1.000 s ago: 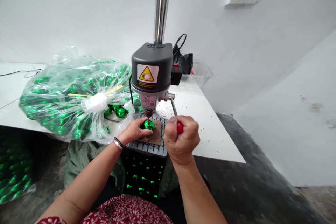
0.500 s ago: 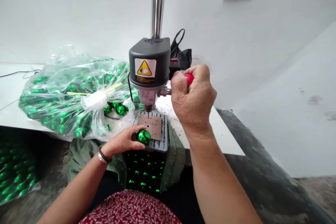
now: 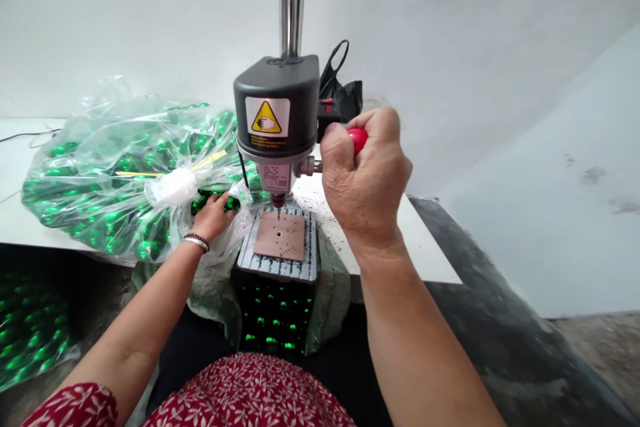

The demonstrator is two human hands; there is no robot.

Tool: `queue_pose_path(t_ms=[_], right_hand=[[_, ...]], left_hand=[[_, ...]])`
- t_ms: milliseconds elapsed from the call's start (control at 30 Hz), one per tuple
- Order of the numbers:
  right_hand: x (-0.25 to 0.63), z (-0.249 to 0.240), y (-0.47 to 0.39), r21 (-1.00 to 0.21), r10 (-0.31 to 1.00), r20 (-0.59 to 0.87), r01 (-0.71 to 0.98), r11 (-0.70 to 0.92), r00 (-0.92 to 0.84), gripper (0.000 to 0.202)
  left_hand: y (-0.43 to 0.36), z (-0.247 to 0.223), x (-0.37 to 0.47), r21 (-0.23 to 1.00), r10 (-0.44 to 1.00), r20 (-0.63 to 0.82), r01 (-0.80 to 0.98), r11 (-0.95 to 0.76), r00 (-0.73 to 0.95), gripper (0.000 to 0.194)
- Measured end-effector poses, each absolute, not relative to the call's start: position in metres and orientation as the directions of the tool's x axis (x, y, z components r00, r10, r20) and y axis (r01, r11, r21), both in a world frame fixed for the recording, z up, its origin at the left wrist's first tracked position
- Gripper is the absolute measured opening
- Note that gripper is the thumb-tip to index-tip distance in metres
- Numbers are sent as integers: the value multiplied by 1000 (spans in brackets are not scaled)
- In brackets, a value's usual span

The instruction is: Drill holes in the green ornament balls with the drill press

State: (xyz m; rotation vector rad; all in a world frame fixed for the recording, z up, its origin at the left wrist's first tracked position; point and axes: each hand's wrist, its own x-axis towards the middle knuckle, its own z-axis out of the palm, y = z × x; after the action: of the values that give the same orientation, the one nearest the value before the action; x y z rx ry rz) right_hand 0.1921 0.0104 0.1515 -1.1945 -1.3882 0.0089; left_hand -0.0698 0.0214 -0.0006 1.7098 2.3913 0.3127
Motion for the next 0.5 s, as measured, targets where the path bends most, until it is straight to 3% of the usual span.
queue_pose_path(t_ms=[133, 233, 400, 500], right_hand=[[194, 146, 13, -592, 584, 771, 628, 505, 256, 24], [196, 143, 16, -560, 559, 797, 628, 541, 229, 32], [195, 145, 15, -573, 587, 780, 628, 527, 219, 28], [194, 146, 15, -575, 581, 779, 636, 514, 235, 22]], left_hand=[[29, -3, -72, 337, 939, -32, 881, 332, -342, 62], [19, 6, -70, 431, 930, 87, 855, 288, -358, 57], [-35, 7, -44, 655, 860, 417, 753, -61, -293, 52], [-61, -15, -10, 577, 758, 639, 731, -364, -127, 50]])
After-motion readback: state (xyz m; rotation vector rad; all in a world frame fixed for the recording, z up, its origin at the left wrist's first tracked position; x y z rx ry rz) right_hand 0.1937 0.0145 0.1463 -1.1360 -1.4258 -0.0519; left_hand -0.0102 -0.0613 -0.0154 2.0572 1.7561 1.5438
